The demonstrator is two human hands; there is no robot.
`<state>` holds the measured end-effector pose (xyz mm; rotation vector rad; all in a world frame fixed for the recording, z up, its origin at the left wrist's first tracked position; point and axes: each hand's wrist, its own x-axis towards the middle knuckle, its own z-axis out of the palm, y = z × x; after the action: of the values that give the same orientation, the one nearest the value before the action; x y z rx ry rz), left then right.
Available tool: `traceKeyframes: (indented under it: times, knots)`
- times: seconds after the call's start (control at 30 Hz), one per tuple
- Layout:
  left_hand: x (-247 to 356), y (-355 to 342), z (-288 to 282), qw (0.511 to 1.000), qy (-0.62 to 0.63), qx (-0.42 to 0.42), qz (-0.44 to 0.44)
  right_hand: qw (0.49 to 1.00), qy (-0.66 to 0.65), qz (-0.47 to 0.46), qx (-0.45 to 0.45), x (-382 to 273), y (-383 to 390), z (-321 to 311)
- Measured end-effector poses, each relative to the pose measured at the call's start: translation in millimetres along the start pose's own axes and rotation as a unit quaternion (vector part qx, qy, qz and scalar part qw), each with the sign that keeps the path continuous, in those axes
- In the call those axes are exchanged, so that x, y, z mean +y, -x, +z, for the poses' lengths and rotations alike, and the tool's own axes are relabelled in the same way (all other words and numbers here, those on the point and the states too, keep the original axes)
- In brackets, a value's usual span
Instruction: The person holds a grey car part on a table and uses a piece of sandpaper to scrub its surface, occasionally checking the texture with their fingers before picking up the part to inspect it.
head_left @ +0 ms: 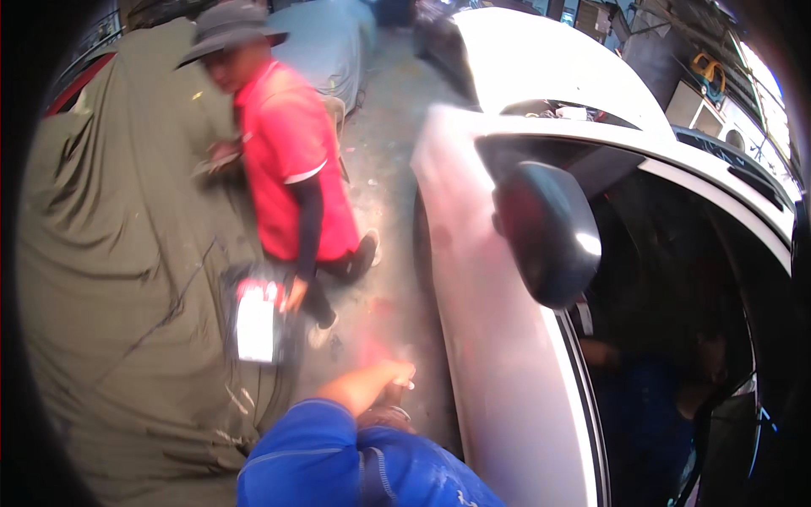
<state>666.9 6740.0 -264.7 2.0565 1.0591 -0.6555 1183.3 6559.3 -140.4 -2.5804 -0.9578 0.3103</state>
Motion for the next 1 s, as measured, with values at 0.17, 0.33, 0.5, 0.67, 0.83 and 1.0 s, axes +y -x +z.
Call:
traceKeyframes:
  times: [0.17,0.33,0.5,0.67,0.83,1.0]
  knots:
    - [-97.0,-56.2,-62.0,1.0,-0.007,-0.015,0.02,0.999,0.009,0.039,-0.005,-103.5,-48.7,29.5]
    - [-123.7,-93.3,-152.6,0.998,0.049,0.026,-0.011,0.995,0.048,0.087,0.007,-154.3,-88.6,33.9]
    - [-188.1,-93.0,-197.5,0.945,0.296,0.121,-0.072,0.992,0.081,0.095,0.037,-208.3,-129.9,48.0]
    - [-306.2,-36.9,-114.7,0.868,0.342,0.286,-0.216,0.996,0.075,0.049,0.014,-321.3,-173.8,110.5]
    - [-401.5,25.6,-91.8,0.94,0.234,0.114,-0.218,0.997,0.062,-0.031,-0.019,-481.9,-218.7,201.1]
    - [-486.8,66.0,-168.3,0.828,0.411,0.051,-0.378,0.984,0.04,-0.128,-0.12,-693.0,-231.3,302.4]
